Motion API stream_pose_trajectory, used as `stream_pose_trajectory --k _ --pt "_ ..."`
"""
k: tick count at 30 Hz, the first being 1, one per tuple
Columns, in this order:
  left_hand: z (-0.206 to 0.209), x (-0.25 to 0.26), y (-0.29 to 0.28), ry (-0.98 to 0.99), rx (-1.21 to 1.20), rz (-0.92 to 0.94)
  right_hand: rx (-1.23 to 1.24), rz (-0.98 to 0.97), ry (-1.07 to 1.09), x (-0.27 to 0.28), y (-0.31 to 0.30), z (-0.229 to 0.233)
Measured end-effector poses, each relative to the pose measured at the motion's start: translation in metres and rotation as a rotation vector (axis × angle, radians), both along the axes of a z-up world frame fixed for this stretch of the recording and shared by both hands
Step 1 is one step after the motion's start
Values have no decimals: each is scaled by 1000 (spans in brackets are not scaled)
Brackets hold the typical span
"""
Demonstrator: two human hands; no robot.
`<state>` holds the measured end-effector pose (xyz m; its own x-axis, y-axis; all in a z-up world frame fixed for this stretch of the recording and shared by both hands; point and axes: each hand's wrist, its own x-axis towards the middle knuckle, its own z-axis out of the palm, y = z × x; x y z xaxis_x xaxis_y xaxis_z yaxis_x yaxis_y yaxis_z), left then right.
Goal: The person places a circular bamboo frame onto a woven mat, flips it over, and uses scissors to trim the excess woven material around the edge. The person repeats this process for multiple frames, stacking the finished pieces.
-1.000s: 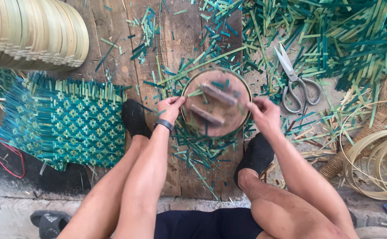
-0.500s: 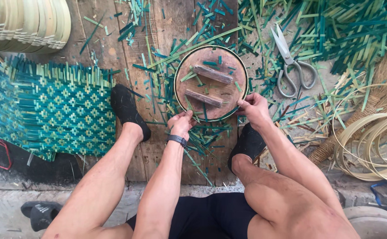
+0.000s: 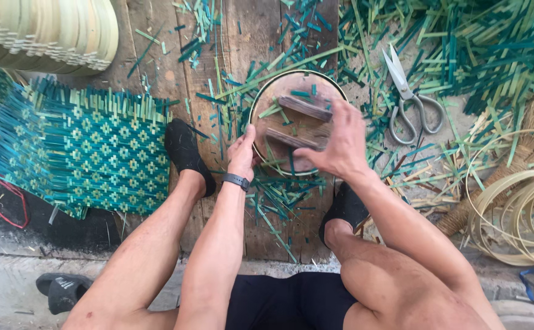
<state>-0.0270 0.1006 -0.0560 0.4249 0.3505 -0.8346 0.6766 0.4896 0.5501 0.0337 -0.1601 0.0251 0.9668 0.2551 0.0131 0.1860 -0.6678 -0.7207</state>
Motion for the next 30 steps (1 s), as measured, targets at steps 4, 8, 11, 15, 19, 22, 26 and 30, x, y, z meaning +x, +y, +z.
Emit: stream_pose_trajectory --k 4,8,11,15,19,22,26,30 --pt "59 15 -31 -287 808 -455 -47 50 42 30 30 32" --pt "119 27 -66 -635 975 -500 87 -45 92 27 26 48" --pt "138 36 -82 -635 839 -510 232 -55 72 11 19 49" --pt "115 35 -68 -497 795 -443 351 -10 87 4 1 40" --pt "55 29 -5 -333 726 -222 732 -48 266 4 -50 30" --pt "5 7 33 -392 304 228 653 -255 306 1 -83 26" --pt "-34 -43 44 -127 -26 46 1010 -339 292 8 -103 24" --pt "-41 -57 32 206 -184 -195 987 -361 243 9 -108 24"
